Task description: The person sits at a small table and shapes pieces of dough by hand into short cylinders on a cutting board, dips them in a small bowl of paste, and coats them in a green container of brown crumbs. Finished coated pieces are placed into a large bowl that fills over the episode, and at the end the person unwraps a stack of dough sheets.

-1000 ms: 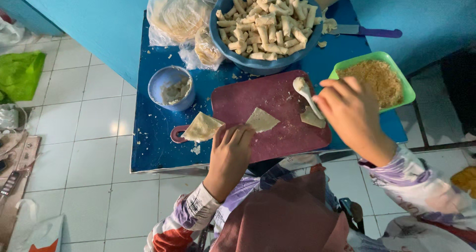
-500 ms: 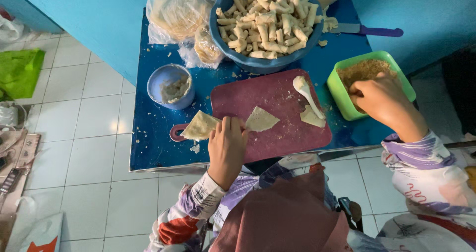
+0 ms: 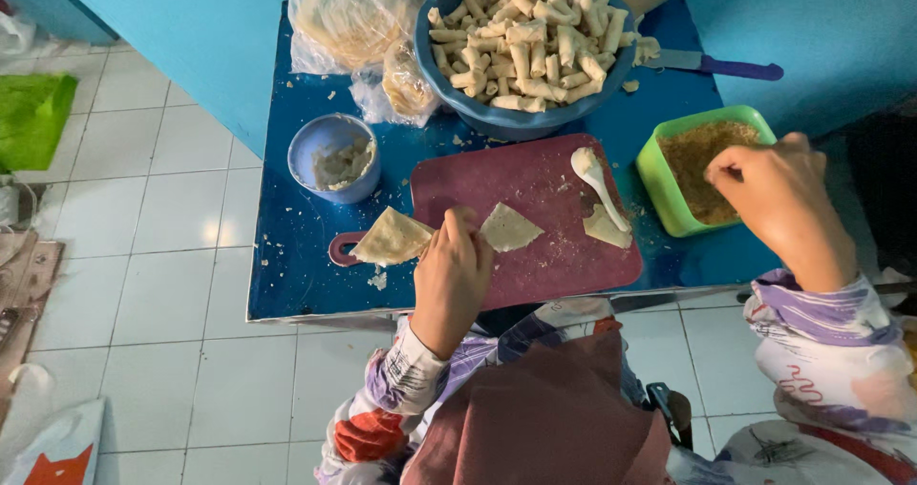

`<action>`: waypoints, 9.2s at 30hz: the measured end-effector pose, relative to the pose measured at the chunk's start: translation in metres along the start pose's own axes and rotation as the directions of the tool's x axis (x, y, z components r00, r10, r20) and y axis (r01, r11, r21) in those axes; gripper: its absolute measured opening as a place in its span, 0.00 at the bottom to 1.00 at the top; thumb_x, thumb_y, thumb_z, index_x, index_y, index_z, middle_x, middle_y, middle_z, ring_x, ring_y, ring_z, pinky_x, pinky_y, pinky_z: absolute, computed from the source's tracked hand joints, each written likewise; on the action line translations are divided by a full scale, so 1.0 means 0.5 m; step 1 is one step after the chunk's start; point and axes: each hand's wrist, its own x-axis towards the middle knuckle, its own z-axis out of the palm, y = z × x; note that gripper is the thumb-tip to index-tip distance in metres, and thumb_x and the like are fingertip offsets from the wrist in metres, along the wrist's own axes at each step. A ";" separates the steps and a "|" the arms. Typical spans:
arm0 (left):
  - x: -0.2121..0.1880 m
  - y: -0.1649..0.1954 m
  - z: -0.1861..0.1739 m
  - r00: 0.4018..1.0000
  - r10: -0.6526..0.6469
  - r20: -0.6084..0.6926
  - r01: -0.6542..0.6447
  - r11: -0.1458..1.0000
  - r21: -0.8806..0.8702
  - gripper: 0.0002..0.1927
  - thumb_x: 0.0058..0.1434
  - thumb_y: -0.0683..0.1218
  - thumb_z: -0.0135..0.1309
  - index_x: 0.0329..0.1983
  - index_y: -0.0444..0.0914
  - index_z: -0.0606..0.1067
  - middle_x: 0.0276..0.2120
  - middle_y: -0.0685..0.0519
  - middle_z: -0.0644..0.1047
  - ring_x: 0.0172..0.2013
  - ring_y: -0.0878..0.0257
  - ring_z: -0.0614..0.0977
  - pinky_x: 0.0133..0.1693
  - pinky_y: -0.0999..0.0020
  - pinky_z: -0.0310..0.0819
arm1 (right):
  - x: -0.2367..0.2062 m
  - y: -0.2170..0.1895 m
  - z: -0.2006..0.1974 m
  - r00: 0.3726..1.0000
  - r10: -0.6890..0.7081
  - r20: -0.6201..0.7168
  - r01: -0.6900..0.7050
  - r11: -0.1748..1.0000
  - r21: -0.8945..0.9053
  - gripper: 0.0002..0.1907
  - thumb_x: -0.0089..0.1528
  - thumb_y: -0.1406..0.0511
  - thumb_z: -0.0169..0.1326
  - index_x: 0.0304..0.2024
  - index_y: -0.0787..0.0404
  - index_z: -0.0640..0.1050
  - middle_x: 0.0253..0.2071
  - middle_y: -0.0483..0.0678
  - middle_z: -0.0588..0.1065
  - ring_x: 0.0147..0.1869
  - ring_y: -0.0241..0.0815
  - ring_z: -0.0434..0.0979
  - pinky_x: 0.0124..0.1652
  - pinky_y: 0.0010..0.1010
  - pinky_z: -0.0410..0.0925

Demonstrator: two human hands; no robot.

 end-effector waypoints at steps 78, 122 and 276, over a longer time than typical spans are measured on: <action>0.080 0.133 0.020 0.995 0.069 -0.078 -0.068 0.998 0.016 0.08 0.62 0.40 0.55 0.44 0.39 0.78 0.40 0.51 0.78 0.39 0.52 0.81 0.38 0.59 0.76 | 0.059 -0.311 -0.007 0.975 -0.132 -0.180 0.206 0.839 0.503 0.09 0.58 0.65 0.62 0.38 0.56 0.75 0.34 0.43 0.75 0.46 0.48 0.70 0.47 0.44 0.57; 0.059 0.023 0.067 0.975 0.215 0.062 -0.216 0.976 0.012 0.08 0.61 0.44 0.61 0.39 0.38 0.75 0.33 0.50 0.79 0.35 0.52 0.80 0.39 0.58 0.73 | 0.046 -0.281 0.127 0.896 -0.391 -0.212 0.439 0.699 0.564 0.07 0.58 0.65 0.63 0.39 0.56 0.82 0.41 0.43 0.75 0.53 0.47 0.70 0.52 0.42 0.62; -0.035 0.067 0.088 0.927 0.373 0.038 -0.371 0.901 0.225 0.18 0.56 0.39 0.54 0.51 0.38 0.76 0.44 0.52 0.75 0.45 0.56 0.76 0.48 0.60 0.70 | 0.012 -0.245 0.054 0.767 -0.610 -0.197 0.554 0.785 -0.277 0.16 0.58 0.67 0.57 0.49 0.60 0.80 0.37 0.43 0.67 0.38 0.37 0.72 0.38 0.28 0.67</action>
